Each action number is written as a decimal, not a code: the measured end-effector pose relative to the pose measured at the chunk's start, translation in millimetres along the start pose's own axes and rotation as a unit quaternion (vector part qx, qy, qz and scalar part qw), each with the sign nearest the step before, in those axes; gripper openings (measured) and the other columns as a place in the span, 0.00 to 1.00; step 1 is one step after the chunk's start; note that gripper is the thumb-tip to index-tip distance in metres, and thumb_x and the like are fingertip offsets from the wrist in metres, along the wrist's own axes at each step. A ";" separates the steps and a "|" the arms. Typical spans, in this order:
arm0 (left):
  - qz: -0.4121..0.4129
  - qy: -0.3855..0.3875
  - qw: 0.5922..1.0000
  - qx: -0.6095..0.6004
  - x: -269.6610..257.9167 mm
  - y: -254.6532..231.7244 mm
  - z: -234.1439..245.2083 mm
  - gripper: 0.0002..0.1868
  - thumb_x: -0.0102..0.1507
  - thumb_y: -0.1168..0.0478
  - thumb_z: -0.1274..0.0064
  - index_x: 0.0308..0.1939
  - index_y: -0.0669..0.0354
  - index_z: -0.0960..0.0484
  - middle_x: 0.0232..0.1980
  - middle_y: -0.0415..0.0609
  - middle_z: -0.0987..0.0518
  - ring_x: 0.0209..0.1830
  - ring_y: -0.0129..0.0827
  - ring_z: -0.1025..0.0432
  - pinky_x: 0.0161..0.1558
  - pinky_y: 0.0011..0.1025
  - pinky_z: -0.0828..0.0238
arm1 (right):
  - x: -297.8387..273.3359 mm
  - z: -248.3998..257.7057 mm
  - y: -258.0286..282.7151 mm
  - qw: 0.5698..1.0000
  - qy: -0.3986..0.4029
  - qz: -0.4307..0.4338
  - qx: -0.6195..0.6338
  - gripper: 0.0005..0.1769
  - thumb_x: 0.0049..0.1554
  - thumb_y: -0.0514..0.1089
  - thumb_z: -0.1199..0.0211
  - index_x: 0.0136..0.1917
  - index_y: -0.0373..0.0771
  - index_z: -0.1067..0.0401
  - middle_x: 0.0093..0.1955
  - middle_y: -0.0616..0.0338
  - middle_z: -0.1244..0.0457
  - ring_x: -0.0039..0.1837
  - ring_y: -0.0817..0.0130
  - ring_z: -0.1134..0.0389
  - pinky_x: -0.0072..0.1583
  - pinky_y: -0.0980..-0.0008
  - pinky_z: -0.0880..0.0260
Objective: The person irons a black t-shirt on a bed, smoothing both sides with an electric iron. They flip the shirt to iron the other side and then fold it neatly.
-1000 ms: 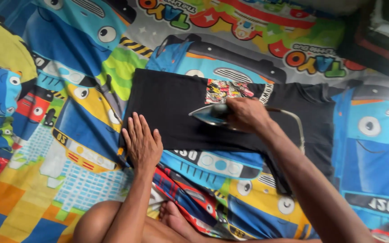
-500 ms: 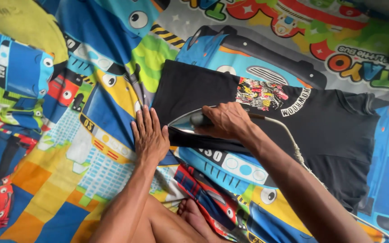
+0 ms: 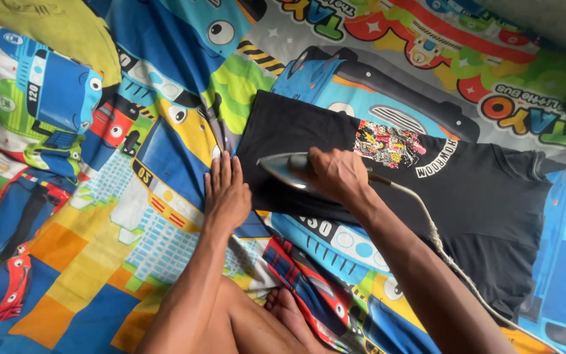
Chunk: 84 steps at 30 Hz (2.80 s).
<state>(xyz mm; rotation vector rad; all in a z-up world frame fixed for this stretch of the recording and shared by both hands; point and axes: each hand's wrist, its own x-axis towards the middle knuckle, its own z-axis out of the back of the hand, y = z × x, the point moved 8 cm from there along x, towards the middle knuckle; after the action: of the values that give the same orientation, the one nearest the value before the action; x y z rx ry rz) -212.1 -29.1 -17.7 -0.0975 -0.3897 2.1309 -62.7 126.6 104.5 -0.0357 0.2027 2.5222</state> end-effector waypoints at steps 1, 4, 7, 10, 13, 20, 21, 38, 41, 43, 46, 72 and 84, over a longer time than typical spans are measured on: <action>0.002 -0.002 1.000 0.000 -0.3 4.8 5.6 0.38 0.66 0.57 0.57 0.80 0.62 0.47 0.84 0.60 0.53 0.83 0.56 0.58 0.77 0.59 0.58 | -1.1 1.7 2.9 1.000 -0.001 0.002 -0.001 0.24 0.53 0.68 0.37 0.44 0.48 0.33 0.33 0.46 0.31 0.40 0.40 0.25 0.43 0.44 0.24; -0.002 -0.065 0.998 -0.007 2.9 28.9 10.0 0.35 0.59 0.52 0.39 0.70 0.53 0.29 0.66 0.48 0.36 0.61 0.48 0.36 0.57 0.50 0.33 | -2.4 -1.2 16.4 0.999 0.019 0.047 -0.004 0.27 0.55 0.71 0.39 0.45 0.45 0.32 0.34 0.42 0.30 0.41 0.38 0.25 0.45 0.44 0.24; 0.116 -0.006 0.988 -0.105 6.0 78.3 -36.6 0.20 0.63 0.47 0.42 0.58 0.40 0.21 0.46 0.37 0.25 0.53 0.37 0.25 0.53 0.39 0.26 | 2.1 -9.0 23.4 0.997 0.018 0.076 0.002 0.29 0.55 0.73 0.41 0.45 0.46 0.32 0.33 0.43 0.31 0.41 0.38 0.25 0.45 0.43 0.24; 0.145 0.005 0.981 -0.132 3.8 83.2 -38.9 0.14 0.62 0.49 0.41 0.48 0.47 0.17 0.41 0.41 0.18 0.53 0.41 0.23 0.55 0.39 0.26 | 3.3 -14.0 33.4 0.993 0.045 0.106 -0.030 0.24 0.51 0.71 0.36 0.45 0.52 0.31 0.32 0.53 0.30 0.41 0.44 0.24 0.45 0.48 0.24; 0.151 0.014 0.982 -0.112 -0.7 78.8 -41.7 0.16 0.61 0.44 0.41 0.46 0.47 0.16 0.44 0.43 0.19 0.55 0.40 0.23 0.56 0.38 0.26 | -4.7 -14.8 49.5 0.986 0.081 0.142 -0.015 0.25 0.52 0.73 0.39 0.45 0.52 0.31 0.35 0.50 0.29 0.43 0.43 0.25 0.48 0.47 0.23; 0.102 -0.057 0.990 -0.078 -12.6 53.6 -18.2 0.13 0.65 0.57 0.47 0.50 0.58 0.22 0.44 0.56 0.20 0.52 0.51 0.23 0.56 0.45 0.27 | -12.5 -16.2 47.6 0.992 0.059 0.109 -0.013 0.25 0.53 0.72 0.38 0.44 0.50 0.30 0.34 0.50 0.30 0.42 0.43 0.25 0.47 0.49 0.24; 0.102 -0.047 0.990 -0.083 -12.8 47.1 -14.4 0.12 0.67 0.59 0.50 0.52 0.60 0.23 0.44 0.59 0.20 0.52 0.54 0.23 0.56 0.46 0.26 | -14.2 -18.9 40.3 0.992 0.069 0.108 -0.014 0.28 0.53 0.76 0.40 0.44 0.51 0.31 0.35 0.50 0.30 0.43 0.43 0.25 0.48 0.48 0.24; 0.095 -0.060 0.992 -0.055 -4.0 62.5 -30.5 0.13 0.67 0.60 0.49 0.53 0.60 0.26 0.44 0.61 0.20 0.49 0.59 0.22 0.51 0.49 0.25 | -99.6 8.8 -162.8 0.990 0.064 -0.078 -0.100 0.29 0.50 0.78 0.40 0.44 0.53 0.30 0.37 0.52 0.29 0.47 0.48 0.24 0.50 0.51 0.23; 0.084 -0.062 0.993 -0.048 -2.9 65.4 -29.8 0.13 0.67 0.60 0.49 0.53 0.61 0.25 0.44 0.62 0.20 0.48 0.59 0.22 0.50 0.50 0.24 | -124.5 10.2 -195.6 0.987 0.060 -0.122 -0.089 0.29 0.50 0.77 0.40 0.44 0.52 0.30 0.37 0.53 0.29 0.47 0.48 0.24 0.50 0.51 0.23; 0.075 -0.060 0.994 -0.046 -3.3 63.8 -27.4 0.12 0.67 0.60 0.49 0.53 0.61 0.25 0.43 0.62 0.20 0.48 0.60 0.22 0.49 0.50 0.24 | -141.6 10.9 -215.3 0.983 0.063 -0.149 -0.092 0.28 0.50 0.76 0.39 0.45 0.52 0.30 0.37 0.53 0.29 0.47 0.47 0.24 0.50 0.51 0.23; 0.063 -0.059 0.995 -0.043 -3.4 63.5 -24.7 0.13 0.68 0.61 0.49 0.53 0.64 0.25 0.44 0.66 0.20 0.48 0.64 0.23 0.49 0.53 0.24 | -170.1 11.8 -242.9 0.970 0.075 -0.211 -0.090 0.28 0.51 0.77 0.41 0.45 0.53 0.30 0.40 0.53 0.29 0.49 0.48 0.24 0.51 0.53 0.23; -0.127 -0.003 0.991 -0.029 24.6 -239.9 -49.6 0.33 0.69 0.44 0.54 0.75 0.52 0.34 0.80 0.56 0.42 0.81 0.56 0.50 0.75 0.61 0.55 | -334.3 4.3 -269.7 0.904 0.039 -0.423 0.057 0.19 0.54 0.61 0.39 0.49 0.46 0.30 0.43 0.43 0.30 0.52 0.39 0.26 0.53 0.44 0.24; -0.183 -0.091 0.978 0.041 15.8 -233.3 -68.5 0.39 0.70 0.35 0.66 0.79 0.51 0.37 0.83 0.57 0.45 0.84 0.54 0.54 0.79 0.58 0.64 | -232.5 9.1 -323.0 0.924 -0.021 -0.378 0.054 0.20 0.53 0.59 0.37 0.46 0.41 0.31 0.41 0.39 0.30 0.49 0.36 0.26 0.50 0.39 0.25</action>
<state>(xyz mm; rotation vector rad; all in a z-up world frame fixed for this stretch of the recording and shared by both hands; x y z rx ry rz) -19.4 119.8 -8.3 0.2057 -0.3925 1.7915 313.2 256.4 85.8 -0.0108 0.2525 1.7350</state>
